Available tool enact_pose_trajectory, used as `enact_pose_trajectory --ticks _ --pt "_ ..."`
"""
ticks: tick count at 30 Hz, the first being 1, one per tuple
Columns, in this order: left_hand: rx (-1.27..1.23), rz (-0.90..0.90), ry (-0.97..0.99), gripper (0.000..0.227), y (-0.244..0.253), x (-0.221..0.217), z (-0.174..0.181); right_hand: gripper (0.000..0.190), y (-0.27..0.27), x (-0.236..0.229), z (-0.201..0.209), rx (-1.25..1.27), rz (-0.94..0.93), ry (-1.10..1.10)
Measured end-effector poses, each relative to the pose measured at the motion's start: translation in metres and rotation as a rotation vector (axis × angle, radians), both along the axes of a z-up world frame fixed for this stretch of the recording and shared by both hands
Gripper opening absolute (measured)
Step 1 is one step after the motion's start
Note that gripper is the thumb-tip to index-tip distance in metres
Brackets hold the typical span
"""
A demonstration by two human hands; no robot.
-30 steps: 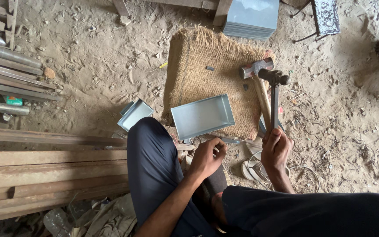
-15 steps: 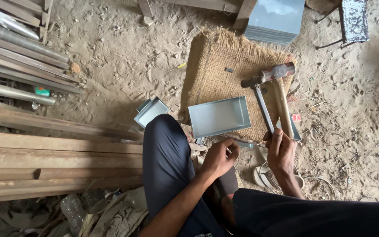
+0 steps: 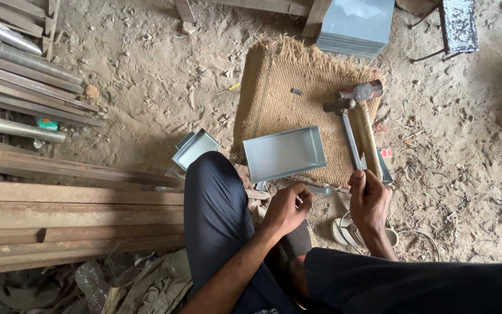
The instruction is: The person sits on the ground and assembles a rectangular metal box by hand. They use a hammer to tap small metal pieces into place along the edges of the box, repeatedly adjusting and securing the components.
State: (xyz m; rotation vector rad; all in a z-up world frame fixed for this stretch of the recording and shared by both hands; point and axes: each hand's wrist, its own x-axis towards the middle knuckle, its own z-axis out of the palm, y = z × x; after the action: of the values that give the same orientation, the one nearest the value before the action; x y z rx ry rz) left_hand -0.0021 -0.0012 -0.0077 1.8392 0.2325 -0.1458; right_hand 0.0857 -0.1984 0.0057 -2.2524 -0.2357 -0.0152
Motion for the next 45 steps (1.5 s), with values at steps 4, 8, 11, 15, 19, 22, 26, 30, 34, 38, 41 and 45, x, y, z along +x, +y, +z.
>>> enact_pose_trajectory --ticks 4,8,11,15,19,22,26,30,34,38,41,45 --pt "-0.008 0.014 -0.022 0.013 0.001 0.001 0.004 0.057 0.008 -0.002 0.004 -0.024 0.037 0.026" --pt "-0.017 0.029 -0.053 0.011 0.001 0.001 0.006 0.055 0.019 -0.005 0.012 -0.046 0.040 0.085" --pt "-0.018 0.029 -0.017 0.012 0.001 0.002 0.008 0.053 0.025 -0.004 0.018 -0.041 0.068 0.087" --pt "-0.023 0.038 0.009 0.012 0.002 0.002 0.011 0.052 0.030 -0.002 0.025 -0.098 0.070 0.135" --pt "-0.009 0.037 0.016 0.016 0.002 0.002 0.014 0.052 0.035 -0.007 0.024 -0.050 0.081 0.180" --pt "-0.049 0.033 0.009 0.016 0.003 0.001 0.015 0.051 0.040 -0.014 0.019 -0.014 0.088 0.230" --pt "-0.043 0.003 0.064 0.014 0.004 0.004 0.015 0.049 0.044 -0.026 0.015 -0.004 0.114 0.242" --pt "-0.034 0.006 0.090 0.014 0.006 0.004 0.018 0.041 0.049 -0.036 0.009 0.075 0.134 0.281" --pt "0.008 -0.035 0.067 0.015 0.005 0.004 0.016 0.036 0.058 -0.043 0.017 0.363 0.163 0.498" --pt "0.045 -0.014 0.084 0.015 0.006 0.004 0.015 0.037 0.061 -0.035 0.035 0.377 0.186 0.635" --pt "0.007 0.000 0.083 0.012 0.006 0.003 0.015 0.041 0.060 -0.029 0.044 0.296 0.222 0.594" --pt "-0.043 0.037 -0.032 0.008 0.004 -0.001 0.012 0.042 0.057 -0.027 0.046 0.322 0.127 0.645"
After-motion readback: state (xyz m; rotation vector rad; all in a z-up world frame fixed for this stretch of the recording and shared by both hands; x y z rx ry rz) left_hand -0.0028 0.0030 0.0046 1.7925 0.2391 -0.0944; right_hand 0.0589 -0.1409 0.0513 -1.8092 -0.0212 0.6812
